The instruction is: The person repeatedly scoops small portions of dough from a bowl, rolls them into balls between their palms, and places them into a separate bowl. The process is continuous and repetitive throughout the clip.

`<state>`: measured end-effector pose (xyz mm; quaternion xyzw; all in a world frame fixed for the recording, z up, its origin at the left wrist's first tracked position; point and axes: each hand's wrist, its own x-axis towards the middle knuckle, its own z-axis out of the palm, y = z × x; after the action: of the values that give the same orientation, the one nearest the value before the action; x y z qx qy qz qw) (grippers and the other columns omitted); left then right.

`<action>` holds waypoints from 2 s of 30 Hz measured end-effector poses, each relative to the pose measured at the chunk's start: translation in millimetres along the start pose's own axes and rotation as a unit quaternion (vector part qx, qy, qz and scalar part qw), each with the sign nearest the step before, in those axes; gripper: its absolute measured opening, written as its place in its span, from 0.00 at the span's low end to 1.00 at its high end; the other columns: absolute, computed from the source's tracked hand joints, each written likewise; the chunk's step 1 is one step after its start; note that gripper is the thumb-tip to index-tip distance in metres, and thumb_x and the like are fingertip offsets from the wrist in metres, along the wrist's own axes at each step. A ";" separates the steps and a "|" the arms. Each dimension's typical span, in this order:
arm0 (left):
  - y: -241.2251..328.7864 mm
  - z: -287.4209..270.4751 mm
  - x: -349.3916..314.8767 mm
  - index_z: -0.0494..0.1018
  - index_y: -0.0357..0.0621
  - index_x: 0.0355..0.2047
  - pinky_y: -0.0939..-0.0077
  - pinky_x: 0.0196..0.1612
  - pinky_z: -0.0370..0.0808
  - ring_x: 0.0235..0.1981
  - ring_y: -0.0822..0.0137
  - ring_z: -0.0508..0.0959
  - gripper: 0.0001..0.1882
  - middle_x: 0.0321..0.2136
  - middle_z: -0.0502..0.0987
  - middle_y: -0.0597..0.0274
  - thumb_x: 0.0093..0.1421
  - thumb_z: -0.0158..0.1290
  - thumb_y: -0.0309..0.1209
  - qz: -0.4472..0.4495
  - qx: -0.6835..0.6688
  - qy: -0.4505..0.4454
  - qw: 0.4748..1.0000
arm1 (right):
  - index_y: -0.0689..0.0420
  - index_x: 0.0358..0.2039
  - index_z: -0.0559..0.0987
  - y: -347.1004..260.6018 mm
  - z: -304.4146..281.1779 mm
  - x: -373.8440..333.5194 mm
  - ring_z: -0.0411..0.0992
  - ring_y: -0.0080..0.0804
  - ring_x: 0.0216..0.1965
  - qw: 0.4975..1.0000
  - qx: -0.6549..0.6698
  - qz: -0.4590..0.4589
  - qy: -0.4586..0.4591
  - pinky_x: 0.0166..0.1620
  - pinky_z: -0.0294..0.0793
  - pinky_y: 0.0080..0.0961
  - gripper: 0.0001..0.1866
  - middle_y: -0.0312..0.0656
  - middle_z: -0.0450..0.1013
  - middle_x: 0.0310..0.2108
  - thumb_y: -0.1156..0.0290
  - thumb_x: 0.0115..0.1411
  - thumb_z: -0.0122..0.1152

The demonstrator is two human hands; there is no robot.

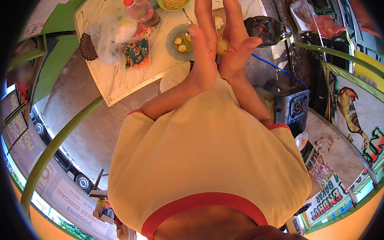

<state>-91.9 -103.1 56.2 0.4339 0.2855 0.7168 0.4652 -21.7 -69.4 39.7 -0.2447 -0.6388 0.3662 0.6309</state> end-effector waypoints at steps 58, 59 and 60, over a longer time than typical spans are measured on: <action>-27.8 -39.3 15.7 0.60 0.34 0.68 0.52 0.72 0.62 0.72 0.51 0.63 0.28 0.68 0.65 0.40 0.77 0.34 0.41 -0.388 -0.380 0.101 0.834 | 0.62 0.51 0.83 -5.6 -45.2 -8.3 0.78 0.26 0.49 0.950 -0.105 0.214 -0.202 0.55 0.77 0.30 0.16 0.41 0.81 0.46 0.78 0.61 0.68; -29.0 -40.7 14.1 0.61 0.35 0.67 0.52 0.71 0.63 0.70 0.52 0.65 0.28 0.67 0.66 0.41 0.77 0.35 0.43 -0.378 -0.356 0.092 0.850 | 0.63 0.51 0.82 -2.4 -45.7 -10.2 0.78 0.25 0.48 0.950 -0.066 0.251 -0.173 0.54 0.77 0.29 0.16 0.41 0.81 0.46 0.78 0.62 0.68; -30.1 -43.2 11.4 0.62 0.35 0.66 0.53 0.70 0.64 0.68 0.53 0.67 0.28 0.66 0.68 0.42 0.77 0.35 0.44 -0.367 -0.332 0.084 0.865 | 0.64 0.51 0.82 0.9 -46.2 -12.6 0.78 0.24 0.47 0.947 -0.027 0.286 -0.143 0.52 0.77 0.27 0.15 0.41 0.81 0.45 0.77 0.63 0.68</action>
<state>-119.8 -80.7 16.0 0.0560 0.2071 0.5803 0.7857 24.7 -71.2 28.2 -0.3791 -0.6348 0.5451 0.3951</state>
